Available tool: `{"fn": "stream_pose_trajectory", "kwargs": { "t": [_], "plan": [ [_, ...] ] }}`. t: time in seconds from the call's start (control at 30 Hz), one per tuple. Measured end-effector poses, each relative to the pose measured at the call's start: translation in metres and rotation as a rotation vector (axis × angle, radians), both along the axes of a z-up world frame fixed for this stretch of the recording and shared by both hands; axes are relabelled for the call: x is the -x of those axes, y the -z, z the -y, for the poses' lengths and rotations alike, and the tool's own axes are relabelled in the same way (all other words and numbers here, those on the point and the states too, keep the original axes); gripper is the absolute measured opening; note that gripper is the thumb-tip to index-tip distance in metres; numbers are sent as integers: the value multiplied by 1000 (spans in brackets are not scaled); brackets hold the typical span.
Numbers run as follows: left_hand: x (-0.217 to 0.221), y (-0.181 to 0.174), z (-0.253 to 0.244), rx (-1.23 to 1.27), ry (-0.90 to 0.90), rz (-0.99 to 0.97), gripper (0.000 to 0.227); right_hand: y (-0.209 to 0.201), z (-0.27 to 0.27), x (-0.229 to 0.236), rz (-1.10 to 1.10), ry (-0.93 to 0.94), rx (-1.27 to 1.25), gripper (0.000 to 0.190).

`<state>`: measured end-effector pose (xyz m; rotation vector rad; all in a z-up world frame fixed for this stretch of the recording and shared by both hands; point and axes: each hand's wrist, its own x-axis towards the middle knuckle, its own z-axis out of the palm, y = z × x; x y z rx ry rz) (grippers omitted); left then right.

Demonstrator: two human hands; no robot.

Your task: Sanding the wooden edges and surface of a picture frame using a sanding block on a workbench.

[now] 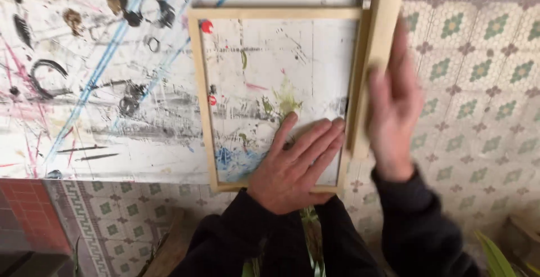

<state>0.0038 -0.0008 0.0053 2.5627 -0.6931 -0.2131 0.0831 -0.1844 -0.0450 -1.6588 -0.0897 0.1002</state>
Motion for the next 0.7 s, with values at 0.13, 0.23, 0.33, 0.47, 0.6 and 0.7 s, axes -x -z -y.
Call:
{"fn": "stream_pose_trajectory", "kwargs": {
  "t": [0.13, 0.23, 0.33, 0.47, 0.6, 0.7],
  "plan": [
    [-1, -2, 0, -29, 4, -37, 103, -1, 0, -7, -1, 16, -51, 59],
    [-1, 6, -4, 16, -38, 46, 98, -28, 15, 112, -270, 19, -6, 64],
    [6, 2, -2, 74, -33, -15, 101, -23, 10, 99, -195, 18, 88, 62],
    [-5, -3, -4, -15, 9, -40, 105, -17, -17, -40, -30, 37, 143, 58],
    [2, 2, -1, -32, 33, -9, 101, -32, -9, 39, -62, 52, 265, 57],
    [-4, 10, -4, 7, -20, 1, 96, -26, -2, 94, 0, 12, 362, 54]
  ]
}}
